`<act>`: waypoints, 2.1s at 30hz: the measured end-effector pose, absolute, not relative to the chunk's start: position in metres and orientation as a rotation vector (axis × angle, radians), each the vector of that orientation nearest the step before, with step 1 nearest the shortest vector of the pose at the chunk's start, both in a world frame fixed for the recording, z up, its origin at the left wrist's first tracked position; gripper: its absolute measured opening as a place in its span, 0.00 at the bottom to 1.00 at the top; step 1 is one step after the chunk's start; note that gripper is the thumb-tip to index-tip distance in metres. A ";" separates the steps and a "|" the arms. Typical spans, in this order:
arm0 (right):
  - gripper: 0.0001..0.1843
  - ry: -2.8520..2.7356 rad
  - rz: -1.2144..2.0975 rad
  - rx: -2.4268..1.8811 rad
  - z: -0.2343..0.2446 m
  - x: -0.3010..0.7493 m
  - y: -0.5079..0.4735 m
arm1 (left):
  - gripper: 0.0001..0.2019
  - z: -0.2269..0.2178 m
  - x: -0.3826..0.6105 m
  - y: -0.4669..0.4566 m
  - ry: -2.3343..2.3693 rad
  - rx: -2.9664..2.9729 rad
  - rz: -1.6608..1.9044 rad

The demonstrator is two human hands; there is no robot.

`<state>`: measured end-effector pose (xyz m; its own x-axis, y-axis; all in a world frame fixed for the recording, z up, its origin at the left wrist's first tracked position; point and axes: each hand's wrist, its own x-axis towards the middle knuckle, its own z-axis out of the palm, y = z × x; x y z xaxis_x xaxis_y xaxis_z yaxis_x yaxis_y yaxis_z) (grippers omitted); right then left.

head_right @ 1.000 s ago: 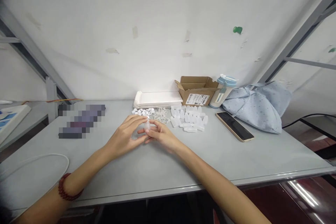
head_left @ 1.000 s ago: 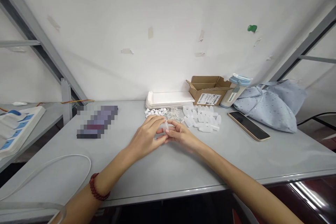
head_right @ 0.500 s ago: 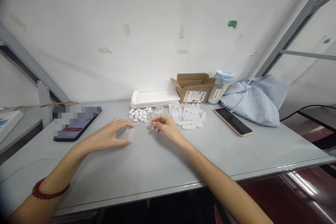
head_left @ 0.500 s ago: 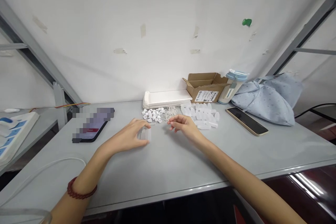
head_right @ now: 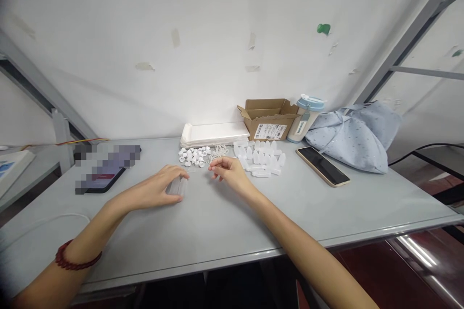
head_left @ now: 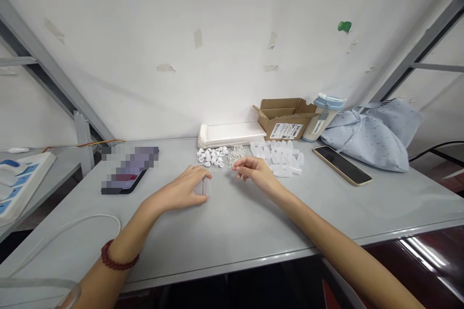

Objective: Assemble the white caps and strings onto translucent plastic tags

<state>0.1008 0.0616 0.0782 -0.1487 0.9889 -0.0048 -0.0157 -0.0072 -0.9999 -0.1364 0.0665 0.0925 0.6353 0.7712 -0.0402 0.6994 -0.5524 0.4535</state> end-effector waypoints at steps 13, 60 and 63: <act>0.06 -1.305 1.302 -1.155 0.082 0.105 0.064 | 0.20 0.094 -0.139 0.068 1.158 2.377 0.168; 0.05 -2.040 0.126 -1.536 0.065 0.133 0.090 | 0.09 0.082 -0.100 0.055 1.126 2.587 0.796; 0.05 -1.867 0.271 -1.372 0.067 0.129 0.086 | 0.09 0.083 -0.099 0.054 1.109 2.594 0.828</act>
<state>0.1286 0.0856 0.0675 -0.1056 0.8796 0.4638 0.7117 0.3926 -0.5825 -0.0987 0.0538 0.0829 0.5609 0.7154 0.4166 0.6026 -0.6979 0.3871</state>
